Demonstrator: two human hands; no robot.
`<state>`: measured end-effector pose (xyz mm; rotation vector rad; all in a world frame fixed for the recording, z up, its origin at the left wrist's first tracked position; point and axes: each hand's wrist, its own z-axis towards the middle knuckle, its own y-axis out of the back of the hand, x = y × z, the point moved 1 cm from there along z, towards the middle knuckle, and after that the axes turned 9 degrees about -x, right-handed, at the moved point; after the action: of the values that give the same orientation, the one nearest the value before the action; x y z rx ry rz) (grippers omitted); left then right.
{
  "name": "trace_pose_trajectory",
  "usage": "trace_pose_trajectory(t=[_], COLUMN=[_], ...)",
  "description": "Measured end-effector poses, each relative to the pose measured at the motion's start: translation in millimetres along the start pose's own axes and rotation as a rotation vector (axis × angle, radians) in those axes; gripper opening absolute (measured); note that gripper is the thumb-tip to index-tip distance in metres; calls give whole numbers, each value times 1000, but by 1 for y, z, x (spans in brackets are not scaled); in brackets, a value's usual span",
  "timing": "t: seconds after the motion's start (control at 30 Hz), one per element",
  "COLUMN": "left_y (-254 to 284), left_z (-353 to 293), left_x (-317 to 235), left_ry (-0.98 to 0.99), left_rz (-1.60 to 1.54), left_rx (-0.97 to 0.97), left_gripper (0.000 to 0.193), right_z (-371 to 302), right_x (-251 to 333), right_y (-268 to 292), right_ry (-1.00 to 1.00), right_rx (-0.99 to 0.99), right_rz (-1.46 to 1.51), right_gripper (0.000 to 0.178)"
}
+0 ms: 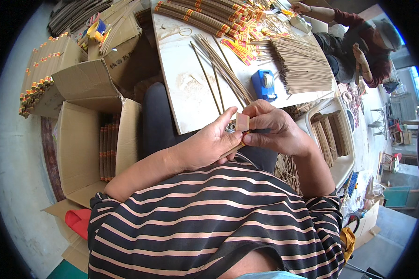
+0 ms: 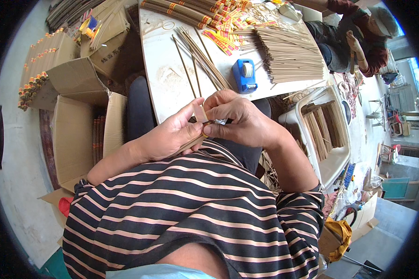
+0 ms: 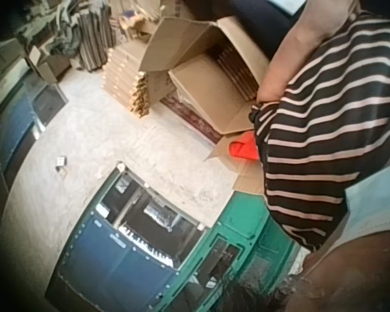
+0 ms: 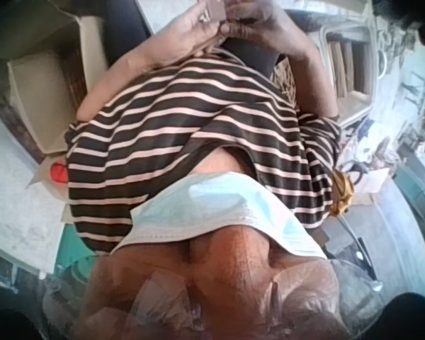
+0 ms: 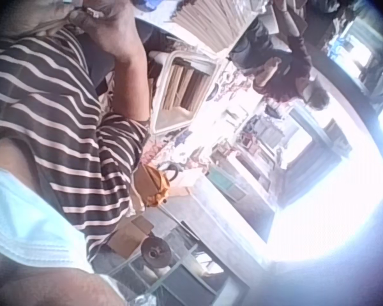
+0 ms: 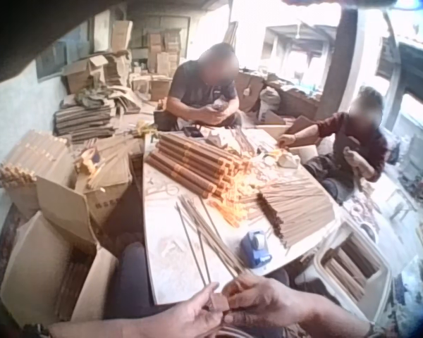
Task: The person gathers bundles of incense sticks, aligns them, and wraps a paper label around the middle using a tape dispenser. The finished bundles are placed into a cardboard box. The person repeats this process for multiple bundles.
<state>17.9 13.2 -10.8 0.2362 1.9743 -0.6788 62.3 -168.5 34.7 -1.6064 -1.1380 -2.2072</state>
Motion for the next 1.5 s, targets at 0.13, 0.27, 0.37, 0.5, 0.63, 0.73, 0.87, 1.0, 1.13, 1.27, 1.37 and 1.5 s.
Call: trace_pose_trajectory(t=[0.13, 0.27, 0.37, 0.5, 0.63, 0.73, 0.87, 1.0, 1.13, 1.27, 1.37, 1.5], left_y=[4, 8, 6, 6, 9, 9, 6, 5, 8, 6, 5, 7], left_z=[-4, -4, -6, -4, 0, 3, 0, -2, -11, -12, -14, -16], left_x=[-6, -2, -6, -8, -4, -2, -10, -14, -23, -25, -24, -23], left_ry=[41, -43, 33, 54, 75, 87, 108, 108, 25, -78, -127, -84], left_rz=[-30, 18, -40, -130, -255, -343, -409, -409, -266, -107, -43, -32], left_rx=[16, 49, 6, 21, 84, 108, 102, 19, -86, -164, -217, -227], left_gripper=[58, 53, 51, 52, 51, 49, 47, 50, 58, 66, 55, 35], right_z=[1, 3, 3, 6, 9, 12, 16, 11, -2, -9, -6, -3], right_x=[5, 7, 9, 6, 4, 6, 5, 0, 4, -5, -4, -11], right_y=[-1, -1, -1, 0, 3, 6, 7, 7, 12, -16, -34, -42], right_ry=[128, 258, 340, 511, 655, 789, 941, 940, 684, -41, -355, -347], right_rx=[-30, -44, -46, -41, -10, 9, -7, -108, -263, -496, -363, -442], right_rz=[-107, -237, -295, -303, -317, -365, -391, -455, -308, 209, 444, 467], right_gripper=[23, 26, 27, 31, 32, 31, 28, 26, 35, 31, 33, 26])
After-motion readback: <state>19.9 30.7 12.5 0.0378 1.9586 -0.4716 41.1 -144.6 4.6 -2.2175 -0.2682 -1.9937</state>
